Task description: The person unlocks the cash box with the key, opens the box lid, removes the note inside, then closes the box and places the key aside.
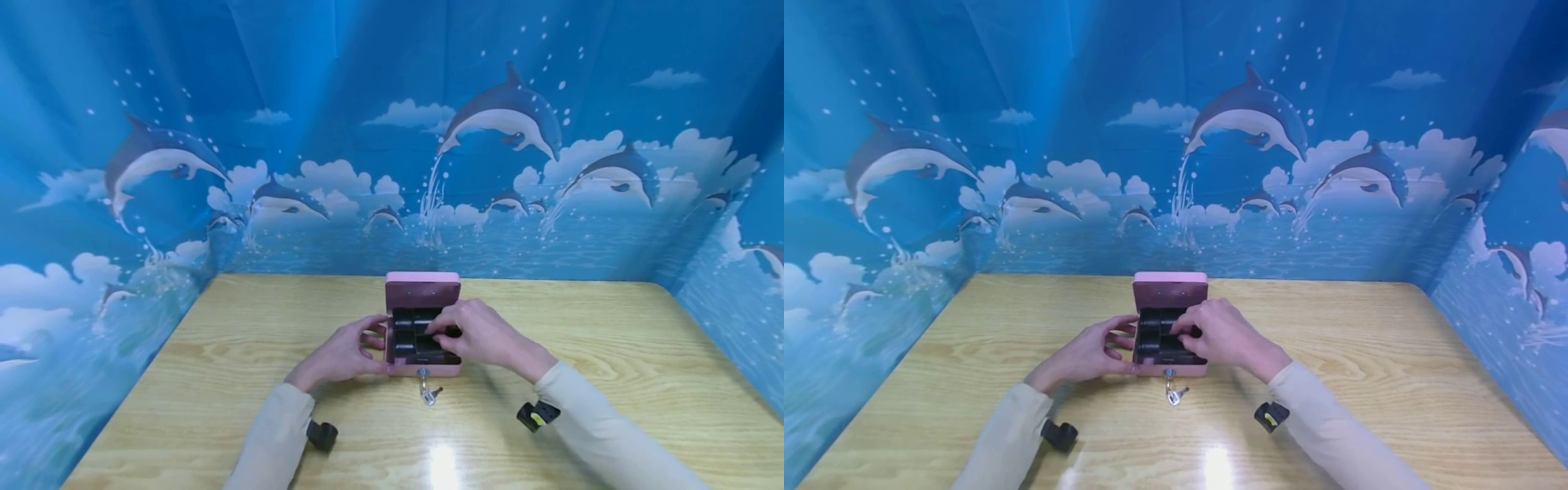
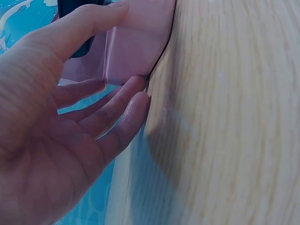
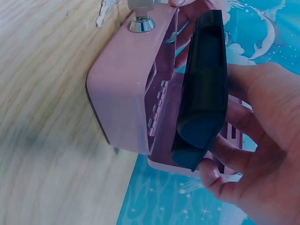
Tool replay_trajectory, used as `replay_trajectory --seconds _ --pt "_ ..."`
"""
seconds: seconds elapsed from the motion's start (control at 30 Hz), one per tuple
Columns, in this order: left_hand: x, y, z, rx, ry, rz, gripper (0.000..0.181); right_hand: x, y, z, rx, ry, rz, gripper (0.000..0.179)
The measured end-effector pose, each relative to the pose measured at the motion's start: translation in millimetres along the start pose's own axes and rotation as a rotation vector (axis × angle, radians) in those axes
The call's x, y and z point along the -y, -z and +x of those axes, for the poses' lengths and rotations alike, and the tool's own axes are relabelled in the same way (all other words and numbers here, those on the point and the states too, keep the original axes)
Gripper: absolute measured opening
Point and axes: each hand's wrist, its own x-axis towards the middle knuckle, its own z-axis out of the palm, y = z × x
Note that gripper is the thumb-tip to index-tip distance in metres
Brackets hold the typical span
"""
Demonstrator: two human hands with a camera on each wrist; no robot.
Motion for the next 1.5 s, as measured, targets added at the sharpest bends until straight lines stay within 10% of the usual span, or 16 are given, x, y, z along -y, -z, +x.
replay_trajectory --seconds 1.5 --pt "-1.0 0.5 1.8 0.01 0.017 -0.019 0.092 -25.5 23.6 -59.4 -0.095 -0.092 -0.06 0.023"
